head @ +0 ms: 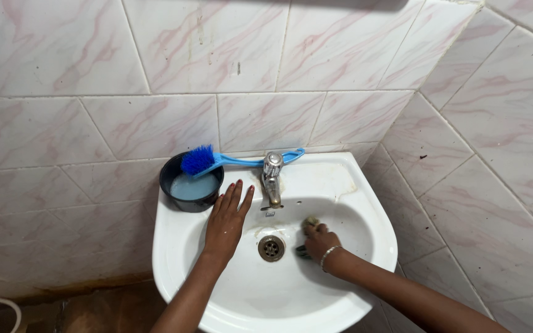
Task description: The person scrubs a white bathroom sink with a cloth, repeatedly wiping the basin and faucet area. A black bowl containing soapy water and a blue scrub brush are placed on the sink edge.
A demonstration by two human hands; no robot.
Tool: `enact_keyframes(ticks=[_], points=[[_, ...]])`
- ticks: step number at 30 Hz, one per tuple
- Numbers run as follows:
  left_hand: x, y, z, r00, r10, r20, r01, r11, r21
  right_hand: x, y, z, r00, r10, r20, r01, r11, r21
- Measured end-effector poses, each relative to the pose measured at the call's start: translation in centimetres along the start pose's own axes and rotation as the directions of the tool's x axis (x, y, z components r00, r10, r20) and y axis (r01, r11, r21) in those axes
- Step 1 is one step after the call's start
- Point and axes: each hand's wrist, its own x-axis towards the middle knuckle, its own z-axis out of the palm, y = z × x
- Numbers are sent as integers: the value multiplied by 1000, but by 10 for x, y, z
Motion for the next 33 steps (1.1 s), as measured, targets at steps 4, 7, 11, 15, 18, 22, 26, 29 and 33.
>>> enact_keyframes(ticks=[4,7,11,15,18,22,26,29,33], points=[[2,-1,-2,1000,4,-25,-4,1000,-7,5,-16,0,996,83,10,-81,990,-115],[1,2,-1,1000,9,-24,-9,1000,-1,16,-59,-7,974,-33,-225,-34,957,-288],[0,1,-2,999,10,-32,-10,1000,-12,5,-101,-38,978,-117,-173,183,882,434],[2,1,-2,999,-8,31,7,1000,15,-44,-81,-59,916,-351,-194,399,738,544],[4,0,-3,1000,-3,8,3,1000,9,-66,-27,-62,925,-380,-28,337,781,525],[3,2,-1,1000,-14,22,14,1000,3,-45,42,-50,999,13,-37,-15,998,-58],[5,2,1,999,-26,19,26,1000,-8,-23,14,-15,964,105,-244,-128,989,-80],[3,2,2,1000,-23,7,23,1000,-10,-7,-45,-11,997,51,-58,-29,941,338],[2,2,1,1000,-25,19,25,1000,15,-5,-102,-30,924,-277,-264,381,735,562]])
